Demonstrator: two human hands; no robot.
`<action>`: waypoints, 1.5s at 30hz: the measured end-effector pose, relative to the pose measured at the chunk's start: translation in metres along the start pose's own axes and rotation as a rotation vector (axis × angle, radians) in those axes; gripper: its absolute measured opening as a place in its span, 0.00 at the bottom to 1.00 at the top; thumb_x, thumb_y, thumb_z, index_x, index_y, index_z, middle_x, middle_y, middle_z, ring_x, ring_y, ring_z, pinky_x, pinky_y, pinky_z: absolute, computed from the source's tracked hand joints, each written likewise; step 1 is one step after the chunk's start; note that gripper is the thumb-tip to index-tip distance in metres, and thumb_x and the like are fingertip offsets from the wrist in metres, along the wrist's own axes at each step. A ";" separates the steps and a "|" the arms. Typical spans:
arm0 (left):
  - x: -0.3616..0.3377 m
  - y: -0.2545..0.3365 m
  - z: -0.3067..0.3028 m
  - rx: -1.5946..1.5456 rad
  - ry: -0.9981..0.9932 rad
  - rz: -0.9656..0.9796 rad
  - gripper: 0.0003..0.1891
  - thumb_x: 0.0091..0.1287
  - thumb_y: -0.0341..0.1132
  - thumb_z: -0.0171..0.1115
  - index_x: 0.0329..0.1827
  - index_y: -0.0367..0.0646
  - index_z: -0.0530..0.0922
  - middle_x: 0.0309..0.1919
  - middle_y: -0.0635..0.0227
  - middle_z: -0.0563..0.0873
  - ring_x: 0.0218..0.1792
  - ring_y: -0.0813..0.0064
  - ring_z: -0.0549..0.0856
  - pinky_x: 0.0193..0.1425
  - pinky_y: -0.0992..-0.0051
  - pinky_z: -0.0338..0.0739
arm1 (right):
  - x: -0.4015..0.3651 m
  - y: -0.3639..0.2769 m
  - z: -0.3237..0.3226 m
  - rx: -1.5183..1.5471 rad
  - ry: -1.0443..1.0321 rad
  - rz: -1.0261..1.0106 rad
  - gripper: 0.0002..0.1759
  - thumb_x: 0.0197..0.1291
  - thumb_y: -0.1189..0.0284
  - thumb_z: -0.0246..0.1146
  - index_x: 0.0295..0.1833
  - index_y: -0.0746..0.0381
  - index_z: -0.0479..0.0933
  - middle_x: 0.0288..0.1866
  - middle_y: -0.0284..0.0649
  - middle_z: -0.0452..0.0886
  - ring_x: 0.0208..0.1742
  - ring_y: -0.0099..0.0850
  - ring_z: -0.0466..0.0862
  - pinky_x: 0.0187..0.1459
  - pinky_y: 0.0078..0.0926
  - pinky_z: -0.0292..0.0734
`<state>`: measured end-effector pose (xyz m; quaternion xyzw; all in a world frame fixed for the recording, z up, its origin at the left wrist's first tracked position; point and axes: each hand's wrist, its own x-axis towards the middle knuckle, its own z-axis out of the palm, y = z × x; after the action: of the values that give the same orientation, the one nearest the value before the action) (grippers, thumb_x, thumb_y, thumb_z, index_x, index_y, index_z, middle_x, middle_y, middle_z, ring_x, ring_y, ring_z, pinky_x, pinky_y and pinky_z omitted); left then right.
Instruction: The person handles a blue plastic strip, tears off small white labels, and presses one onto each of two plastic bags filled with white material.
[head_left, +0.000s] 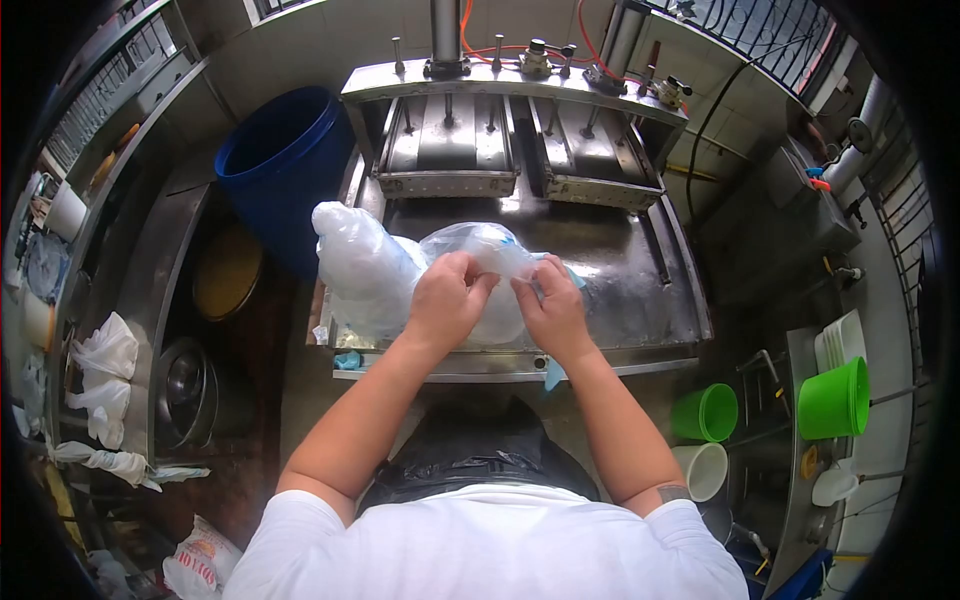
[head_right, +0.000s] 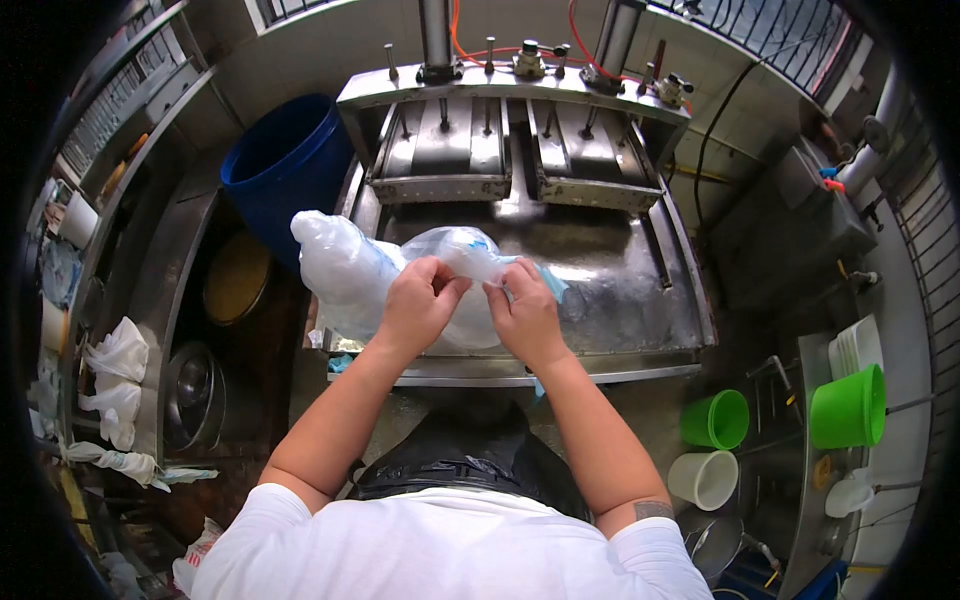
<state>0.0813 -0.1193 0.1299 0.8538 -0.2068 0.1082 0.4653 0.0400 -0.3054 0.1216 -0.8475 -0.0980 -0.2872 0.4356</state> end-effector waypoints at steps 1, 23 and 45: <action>0.000 0.000 0.001 0.000 0.020 -0.081 0.16 0.70 0.40 0.76 0.37 0.37 0.80 0.33 0.55 0.87 0.37 0.53 0.87 0.44 0.56 0.80 | 0.000 0.000 0.000 0.006 0.000 -0.015 0.08 0.67 0.73 0.70 0.43 0.63 0.78 0.44 0.50 0.82 0.44 0.55 0.83 0.46 0.46 0.79; -0.093 -0.056 0.024 -0.017 0.127 -0.120 0.16 0.80 0.43 0.67 0.43 0.36 0.80 0.31 0.59 0.85 0.33 0.69 0.83 0.41 0.66 0.78 | -0.133 0.014 -0.028 0.776 -0.147 0.891 0.30 0.73 0.80 0.61 0.79 0.66 0.64 0.54 0.47 0.88 0.40 0.26 0.87 0.46 0.28 0.84; -0.123 -0.017 0.018 -0.925 -0.308 -0.855 0.16 0.79 0.44 0.69 0.54 0.40 0.82 0.43 0.68 0.88 0.38 0.79 0.85 0.46 0.75 0.82 | -0.138 -0.012 -0.010 0.627 -0.448 0.769 0.13 0.74 0.71 0.69 0.56 0.68 0.84 0.47 0.34 0.89 0.45 0.20 0.83 0.48 0.24 0.80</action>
<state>-0.0210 -0.0954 0.0606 0.5781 0.0617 -0.3104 0.7521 -0.0815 -0.2942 0.0551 -0.6923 0.0477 0.1236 0.7094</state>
